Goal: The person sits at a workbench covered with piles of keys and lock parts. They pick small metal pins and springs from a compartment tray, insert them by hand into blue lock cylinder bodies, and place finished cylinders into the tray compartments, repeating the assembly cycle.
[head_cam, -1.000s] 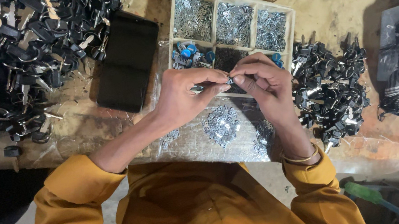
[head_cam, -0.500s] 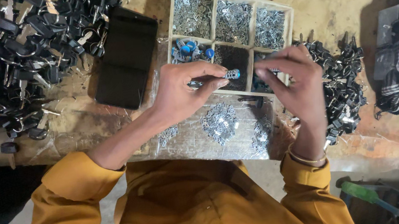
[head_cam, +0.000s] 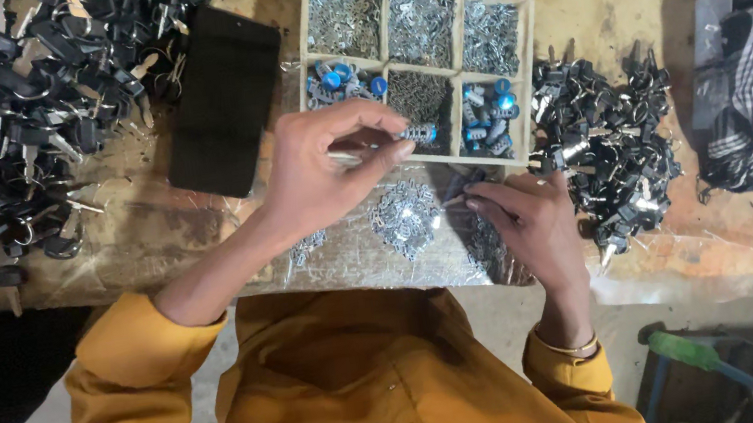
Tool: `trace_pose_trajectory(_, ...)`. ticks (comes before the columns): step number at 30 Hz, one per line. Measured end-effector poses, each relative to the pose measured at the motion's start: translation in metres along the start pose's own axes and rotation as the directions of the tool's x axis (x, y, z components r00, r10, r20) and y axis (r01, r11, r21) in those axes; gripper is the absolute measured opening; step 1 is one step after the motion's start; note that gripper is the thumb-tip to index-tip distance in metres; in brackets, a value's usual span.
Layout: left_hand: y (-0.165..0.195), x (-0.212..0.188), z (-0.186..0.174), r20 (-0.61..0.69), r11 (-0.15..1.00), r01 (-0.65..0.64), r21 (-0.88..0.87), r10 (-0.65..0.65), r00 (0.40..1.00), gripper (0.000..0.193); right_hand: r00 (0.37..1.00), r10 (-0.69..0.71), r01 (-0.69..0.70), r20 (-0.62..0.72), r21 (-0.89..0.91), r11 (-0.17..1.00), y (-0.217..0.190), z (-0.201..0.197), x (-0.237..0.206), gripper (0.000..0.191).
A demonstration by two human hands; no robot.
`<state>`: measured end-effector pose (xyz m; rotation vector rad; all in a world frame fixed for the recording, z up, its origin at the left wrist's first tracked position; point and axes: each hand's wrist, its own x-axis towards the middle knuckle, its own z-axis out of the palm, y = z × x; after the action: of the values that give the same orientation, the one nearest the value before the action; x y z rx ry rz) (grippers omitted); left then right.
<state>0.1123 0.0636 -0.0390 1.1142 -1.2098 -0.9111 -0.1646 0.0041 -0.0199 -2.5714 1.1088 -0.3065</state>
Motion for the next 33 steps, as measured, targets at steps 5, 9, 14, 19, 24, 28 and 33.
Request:
trace_pose_trajectory(5,0.017,-0.044,0.012,-0.017,0.998,-0.048,0.044,0.049,0.999,0.014,0.998,0.060,-0.060,-0.034,0.015,0.998,0.004,0.002,-0.019,0.020)
trace_pose_trajectory(9,0.021,-0.080,0.021,-0.043,0.994,-0.071,0.088,0.075,0.996,0.014,0.994,0.083,-0.081,-0.065,0.018,0.997,0.006,0.005,-0.032,0.024)
trace_pose_trajectory(14,0.023,-0.134,0.037,-0.144,0.997,0.067,0.036,-0.061,0.988,0.017,0.986,0.139,-0.124,-0.095,0.143,0.982,0.017,0.018,-0.060,0.026)
trace_pose_trajectory(19,0.007,-0.173,0.058,-0.306,0.979,0.168,-0.117,-0.197,0.932,0.029,0.969,0.028,0.024,-0.245,0.206,0.978,0.015,0.041,-0.093,0.026)
trace_pose_trajectory(24,-0.005,-0.188,0.071,-0.355,0.977,0.209,-0.034,-0.207,0.912,0.026,0.990,-0.008,0.017,-0.141,0.064,0.998,-0.015,0.051,-0.105,0.050)
trace_pose_trajectory(28,-0.006,-0.188,0.079,-0.366,0.976,0.212,0.038,-0.184,0.912,0.025,0.999,-0.006,0.003,-0.033,-0.069,0.998,-0.026,0.047,-0.106,0.066)
trace_pose_trajectory(33,-0.005,-0.186,0.083,-0.369,0.976,0.210,0.049,-0.178,0.912,0.024,0.992,0.068,-0.051,-0.108,0.158,0.986,-0.021,0.045,-0.113,0.061)
